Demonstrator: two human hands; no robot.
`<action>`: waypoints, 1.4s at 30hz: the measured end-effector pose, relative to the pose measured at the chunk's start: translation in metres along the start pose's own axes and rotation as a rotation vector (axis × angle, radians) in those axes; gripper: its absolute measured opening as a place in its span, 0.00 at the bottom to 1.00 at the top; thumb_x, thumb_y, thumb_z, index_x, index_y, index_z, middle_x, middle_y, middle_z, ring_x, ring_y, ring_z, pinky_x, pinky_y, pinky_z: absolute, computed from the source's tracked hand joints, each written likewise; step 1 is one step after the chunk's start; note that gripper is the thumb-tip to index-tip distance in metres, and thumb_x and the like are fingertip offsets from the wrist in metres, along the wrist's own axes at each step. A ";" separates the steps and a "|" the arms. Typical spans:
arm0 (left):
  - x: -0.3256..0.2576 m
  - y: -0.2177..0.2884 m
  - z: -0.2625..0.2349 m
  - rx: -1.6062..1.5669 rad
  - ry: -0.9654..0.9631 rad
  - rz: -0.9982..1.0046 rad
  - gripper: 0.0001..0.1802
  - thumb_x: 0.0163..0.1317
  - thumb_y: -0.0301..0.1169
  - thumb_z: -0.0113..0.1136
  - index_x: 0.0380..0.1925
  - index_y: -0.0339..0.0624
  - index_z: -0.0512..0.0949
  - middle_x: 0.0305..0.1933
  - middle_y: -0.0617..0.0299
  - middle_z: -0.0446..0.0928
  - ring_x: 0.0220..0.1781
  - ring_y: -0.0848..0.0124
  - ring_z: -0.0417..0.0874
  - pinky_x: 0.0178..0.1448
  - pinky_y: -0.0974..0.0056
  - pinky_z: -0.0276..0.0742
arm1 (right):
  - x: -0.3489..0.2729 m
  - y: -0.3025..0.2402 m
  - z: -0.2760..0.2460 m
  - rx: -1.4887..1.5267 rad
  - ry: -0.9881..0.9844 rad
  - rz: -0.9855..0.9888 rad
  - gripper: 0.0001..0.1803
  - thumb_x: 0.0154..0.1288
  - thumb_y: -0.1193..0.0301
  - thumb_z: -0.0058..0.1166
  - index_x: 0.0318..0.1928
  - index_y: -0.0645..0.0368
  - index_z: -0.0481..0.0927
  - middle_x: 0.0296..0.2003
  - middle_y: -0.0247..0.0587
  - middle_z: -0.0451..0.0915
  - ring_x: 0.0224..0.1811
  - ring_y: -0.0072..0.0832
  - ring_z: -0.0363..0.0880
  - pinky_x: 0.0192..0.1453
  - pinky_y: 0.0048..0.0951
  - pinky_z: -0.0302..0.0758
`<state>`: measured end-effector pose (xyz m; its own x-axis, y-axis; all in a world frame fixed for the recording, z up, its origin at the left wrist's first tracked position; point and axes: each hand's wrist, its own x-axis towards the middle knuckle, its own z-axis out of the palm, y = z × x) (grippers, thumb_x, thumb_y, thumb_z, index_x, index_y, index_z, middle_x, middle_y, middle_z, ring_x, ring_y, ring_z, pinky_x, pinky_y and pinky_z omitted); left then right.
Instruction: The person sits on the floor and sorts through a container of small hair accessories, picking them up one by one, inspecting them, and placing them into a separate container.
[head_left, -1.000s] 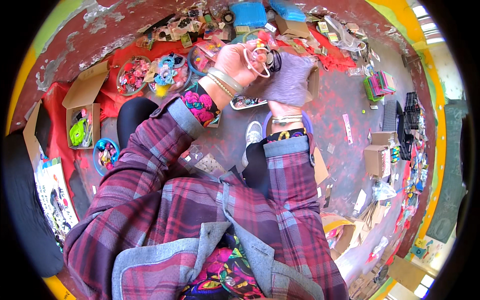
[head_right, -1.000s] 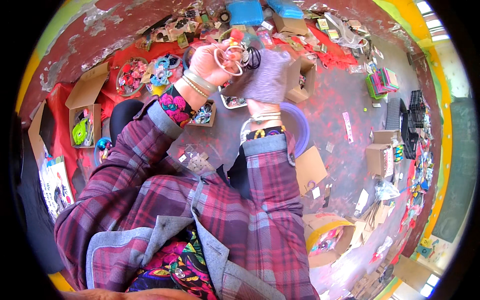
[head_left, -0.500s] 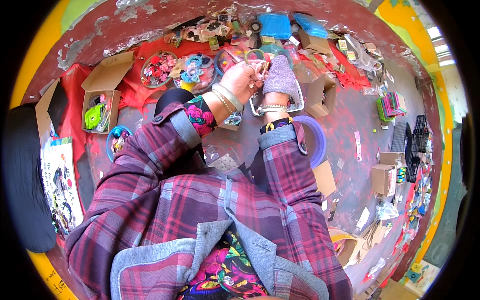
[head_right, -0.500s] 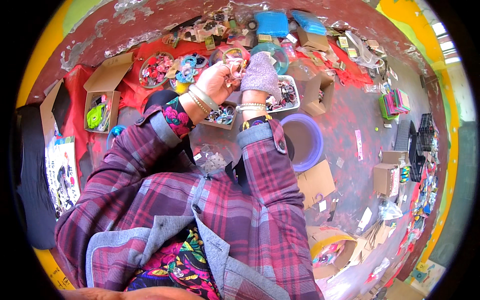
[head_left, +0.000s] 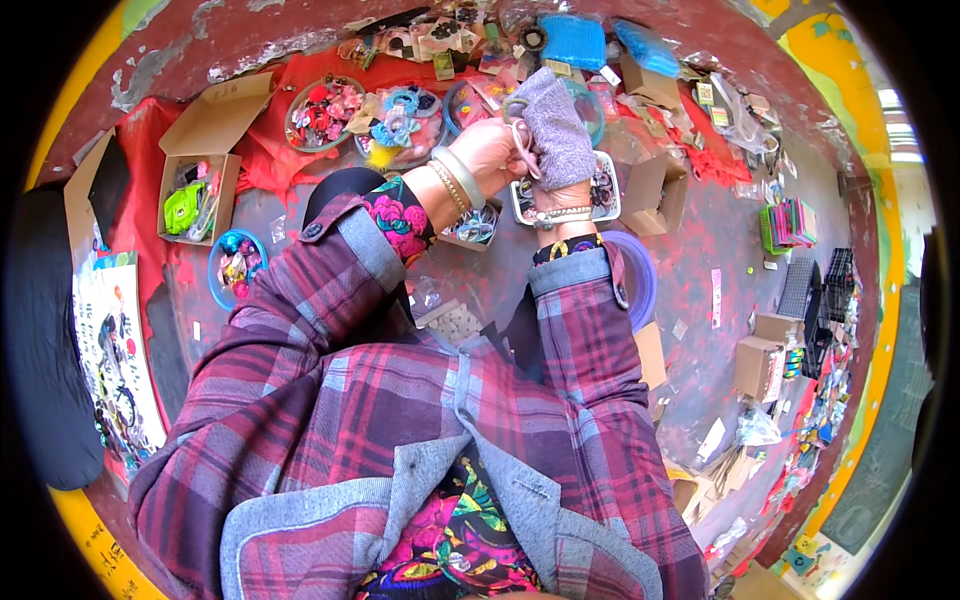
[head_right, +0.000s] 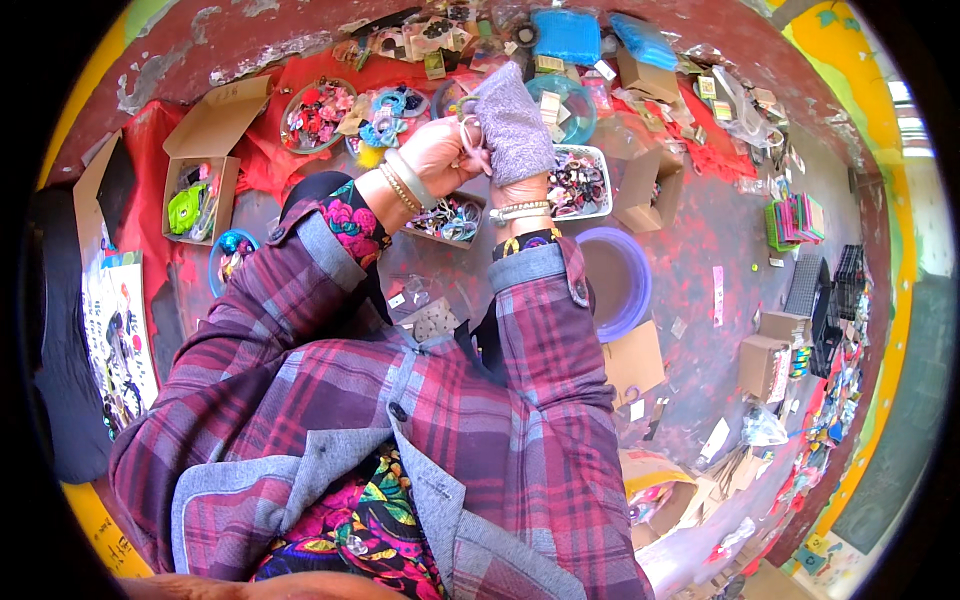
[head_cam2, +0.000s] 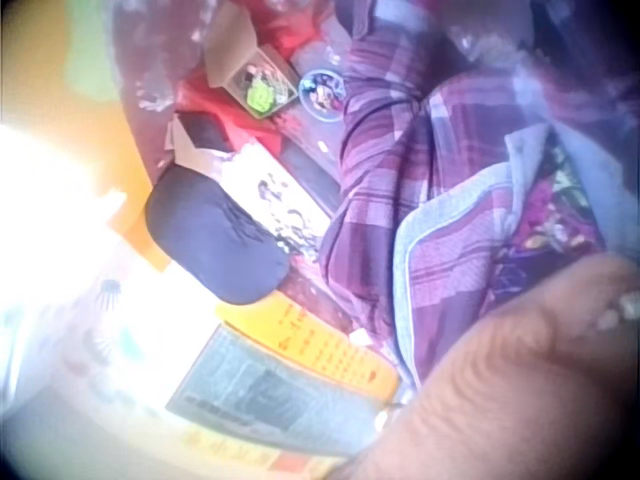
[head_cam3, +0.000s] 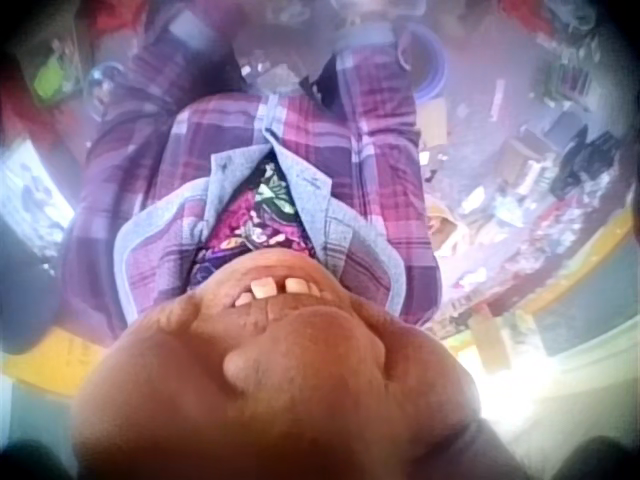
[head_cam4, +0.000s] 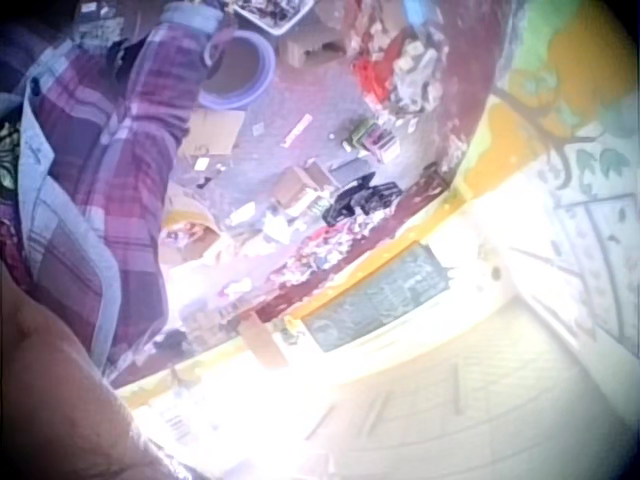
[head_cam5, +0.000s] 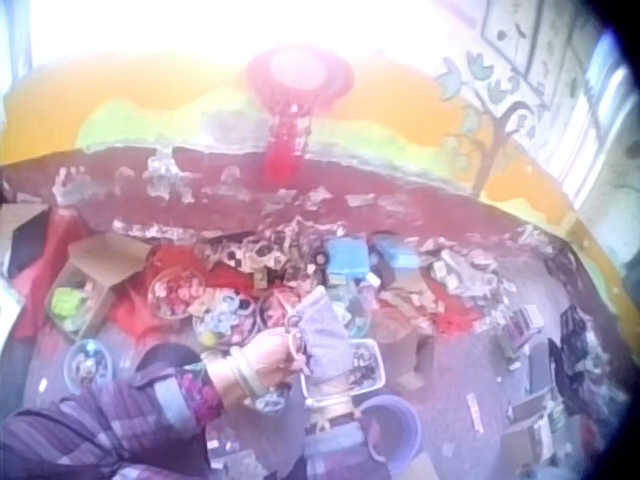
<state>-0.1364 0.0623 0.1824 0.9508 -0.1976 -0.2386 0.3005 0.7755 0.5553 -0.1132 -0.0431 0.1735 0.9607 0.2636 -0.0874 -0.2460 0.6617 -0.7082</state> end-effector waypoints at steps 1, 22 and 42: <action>-0.001 0.001 0.003 0.030 0.016 -0.029 0.05 0.54 0.18 0.45 0.26 0.37 0.70 0.23 0.65 0.69 0.21 0.77 0.66 0.20 0.77 0.56 | -0.001 0.003 -0.002 0.033 0.014 -0.008 0.11 0.59 0.71 0.48 0.42 0.59 0.73 0.29 0.34 0.76 0.17 0.17 0.69 0.15 0.15 0.64; -0.009 0.002 0.006 -0.090 0.034 -0.080 0.09 0.63 0.29 0.44 0.39 0.36 0.71 0.27 0.63 0.72 0.26 0.75 0.72 0.28 0.74 0.68 | -0.013 -0.023 -0.007 0.160 0.019 0.053 0.16 0.66 0.57 0.35 0.38 0.54 0.71 0.35 0.33 0.76 0.31 0.23 0.75 0.28 0.22 0.74; -0.018 0.000 0.008 -0.046 -0.343 -0.067 0.12 0.58 0.25 0.50 0.43 0.39 0.68 0.41 0.53 0.74 0.39 0.67 0.78 0.34 0.73 0.73 | -0.012 -0.026 -0.023 0.321 -0.255 0.133 0.11 0.62 0.67 0.40 0.42 0.58 0.69 0.35 0.37 0.74 0.31 0.20 0.73 0.33 0.21 0.74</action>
<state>-0.1527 0.0610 0.1931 0.9016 -0.4325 0.0123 0.3666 0.7788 0.5090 -0.1155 -0.0801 0.1771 0.8652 0.4997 0.0417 -0.4317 0.7846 -0.4450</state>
